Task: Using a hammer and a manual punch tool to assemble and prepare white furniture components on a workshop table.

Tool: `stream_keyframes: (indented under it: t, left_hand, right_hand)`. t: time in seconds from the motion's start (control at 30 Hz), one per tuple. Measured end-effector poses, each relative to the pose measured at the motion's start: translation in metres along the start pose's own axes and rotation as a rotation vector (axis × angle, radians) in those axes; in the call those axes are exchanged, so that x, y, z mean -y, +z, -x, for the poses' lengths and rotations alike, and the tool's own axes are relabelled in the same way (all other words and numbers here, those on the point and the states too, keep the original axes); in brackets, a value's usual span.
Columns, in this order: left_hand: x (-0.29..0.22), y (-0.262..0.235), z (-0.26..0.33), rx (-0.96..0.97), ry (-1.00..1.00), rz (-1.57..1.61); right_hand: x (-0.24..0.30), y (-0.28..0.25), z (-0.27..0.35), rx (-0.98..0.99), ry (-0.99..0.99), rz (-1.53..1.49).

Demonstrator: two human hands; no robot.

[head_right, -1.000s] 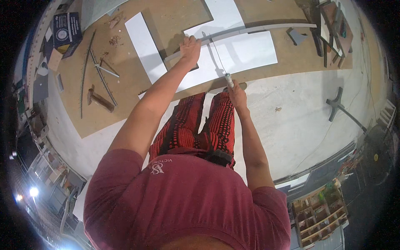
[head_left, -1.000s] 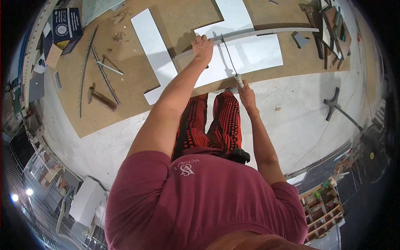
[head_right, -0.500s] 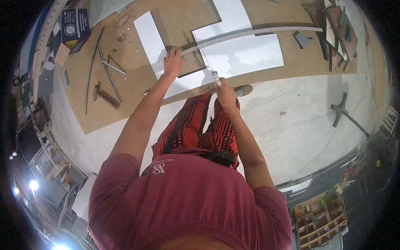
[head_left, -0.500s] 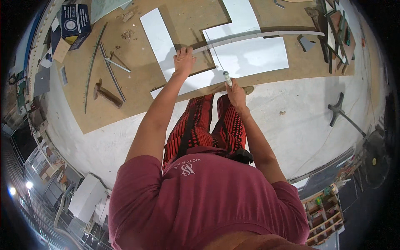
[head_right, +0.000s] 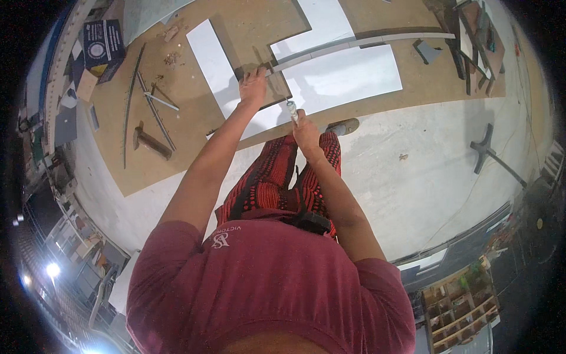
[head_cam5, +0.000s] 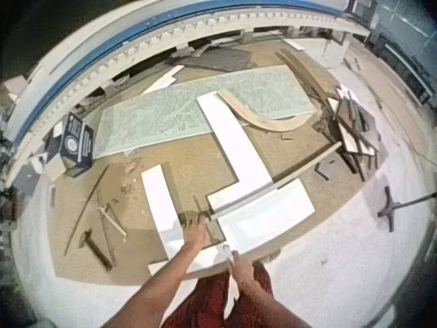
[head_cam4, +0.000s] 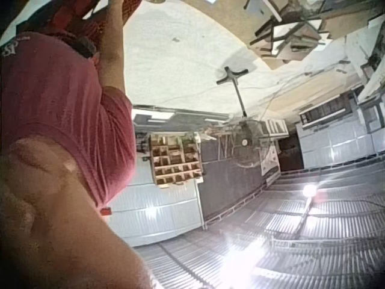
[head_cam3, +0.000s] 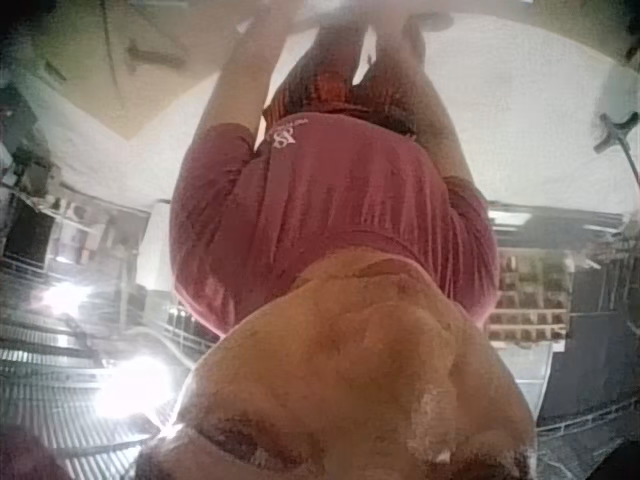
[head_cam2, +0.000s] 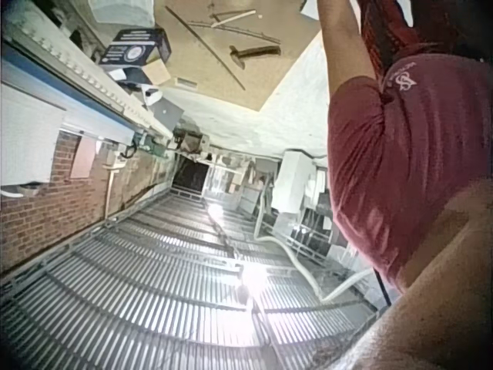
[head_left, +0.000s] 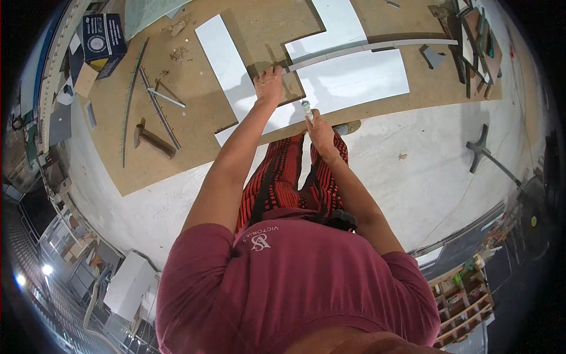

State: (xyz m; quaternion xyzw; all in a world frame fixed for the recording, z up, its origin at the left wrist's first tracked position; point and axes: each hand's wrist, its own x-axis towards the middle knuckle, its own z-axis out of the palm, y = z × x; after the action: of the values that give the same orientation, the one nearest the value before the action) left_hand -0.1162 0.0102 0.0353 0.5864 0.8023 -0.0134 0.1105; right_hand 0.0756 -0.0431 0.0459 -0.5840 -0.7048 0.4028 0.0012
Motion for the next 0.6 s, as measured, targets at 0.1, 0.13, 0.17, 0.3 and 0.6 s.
stream_keyframes:
  t: [0.1,0.13,0.17,0.3,0.6]
  left_hand:
    - [0.004,-0.003,-0.001,0.007,0.013,-0.001]
    - [0.002,-0.005,-0.001,-0.012,0.023,-0.036]
    - [-0.001,-0.008,-0.002,-0.010,0.031,-0.036]
    - [-0.002,-0.016,-0.004,0.111,0.011,-0.008]
    - [-0.003,-0.017,-0.006,0.085,0.050,0.017]
  right_hand:
    - [0.008,-0.001,-0.015,-0.038,-0.020,-0.049]
    - [0.008,-0.002,-0.021,-0.063,-0.032,-0.084]
    - [0.009,-0.004,-0.025,-0.066,-0.025,-0.086]
    - [0.001,0.002,-0.010,-0.029,0.028,-0.064]
    - [0.009,-0.013,-0.041,-0.008,-0.013,-0.033]
